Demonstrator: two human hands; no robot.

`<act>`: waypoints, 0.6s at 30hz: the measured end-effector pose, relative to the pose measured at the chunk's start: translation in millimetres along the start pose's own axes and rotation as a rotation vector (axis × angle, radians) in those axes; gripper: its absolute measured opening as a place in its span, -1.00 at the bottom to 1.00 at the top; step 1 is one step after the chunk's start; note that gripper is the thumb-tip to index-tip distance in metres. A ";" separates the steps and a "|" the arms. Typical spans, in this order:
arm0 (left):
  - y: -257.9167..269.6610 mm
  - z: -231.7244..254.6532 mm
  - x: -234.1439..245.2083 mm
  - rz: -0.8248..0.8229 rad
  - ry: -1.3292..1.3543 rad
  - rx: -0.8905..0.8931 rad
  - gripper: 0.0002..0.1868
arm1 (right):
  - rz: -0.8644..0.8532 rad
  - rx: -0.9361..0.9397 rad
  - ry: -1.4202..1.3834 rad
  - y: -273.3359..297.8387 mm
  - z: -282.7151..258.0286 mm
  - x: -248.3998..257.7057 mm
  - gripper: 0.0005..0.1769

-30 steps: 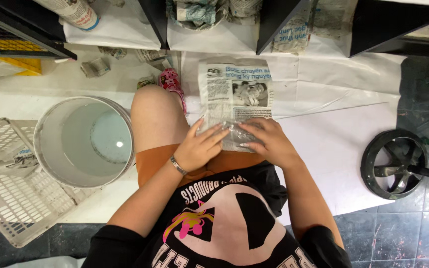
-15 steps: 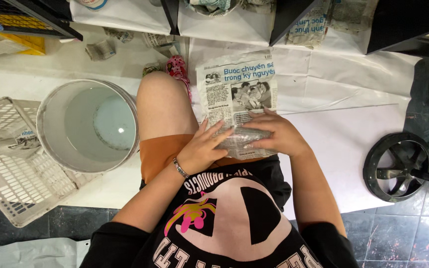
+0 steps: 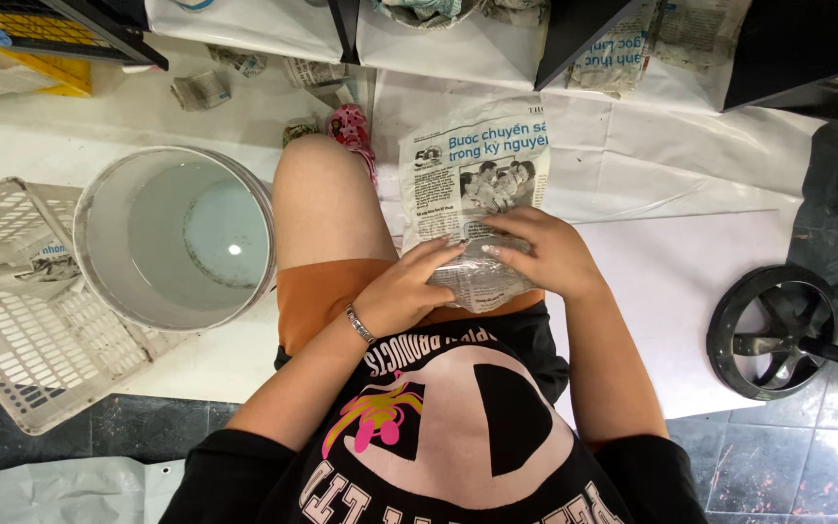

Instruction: The person sits on the floor and wraps several glass cups and a small bowl with newspaper. They fold the paper around each item, tuck the edges, and place the wrapped items on a nearby shelf.

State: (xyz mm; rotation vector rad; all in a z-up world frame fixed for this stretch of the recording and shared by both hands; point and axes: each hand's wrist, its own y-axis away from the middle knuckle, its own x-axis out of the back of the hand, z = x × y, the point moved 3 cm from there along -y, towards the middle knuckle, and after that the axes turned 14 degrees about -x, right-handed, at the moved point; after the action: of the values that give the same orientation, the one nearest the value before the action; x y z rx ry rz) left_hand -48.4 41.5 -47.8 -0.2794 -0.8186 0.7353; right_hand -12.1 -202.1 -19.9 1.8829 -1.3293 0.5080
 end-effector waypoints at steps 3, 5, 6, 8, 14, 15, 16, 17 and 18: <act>-0.7 -2.6 -2.9 0.050 0.063 0.036 -0.84 | -0.053 0.131 -0.160 6.9 7.1 5.3 -0.32; -0.5 -5.9 -3.3 0.039 0.046 0.034 -0.86 | 0.095 0.177 0.004 18.4 5.6 11.6 -0.29; -0.3 -8.3 -3.2 0.033 0.037 0.034 -0.87 | 0.168 0.201 0.085 24.5 1.2 13.5 -0.27; -2.3 -13.3 -4.4 0.051 0.068 0.025 -0.87 | 0.213 0.340 0.194 41.6 -10.7 24.0 -0.06; -3.8 -28.4 -1.5 -0.005 0.199 0.121 -0.89 | 0.248 0.410 0.541 50.5 -18.4 20.4 -0.05; -4.8 -29.1 -1.3 -0.018 0.217 0.123 -0.88 | 0.251 0.372 0.571 45.7 -12.0 15.6 -0.08; -5.6 -29.4 -0.5 -0.015 0.215 0.118 -0.89 | 0.246 0.379 0.486 41.8 -5.8 12.8 -0.16; -6.3 -29.4 0.2 -0.013 0.212 0.114 -0.90 | 0.241 0.387 0.400 38.4 0.4 11.1 -0.23; -6.9 -29.6 1.6 -0.010 0.207 0.111 -0.91 | 0.235 0.396 0.313 35.4 5.6 10.4 -0.31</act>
State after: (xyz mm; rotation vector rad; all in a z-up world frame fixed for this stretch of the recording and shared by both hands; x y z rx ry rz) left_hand -22.2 39.0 -63.2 -0.2473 -0.5806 0.7262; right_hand -41.3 -218.8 -3.7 1.8571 -1.3106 1.2106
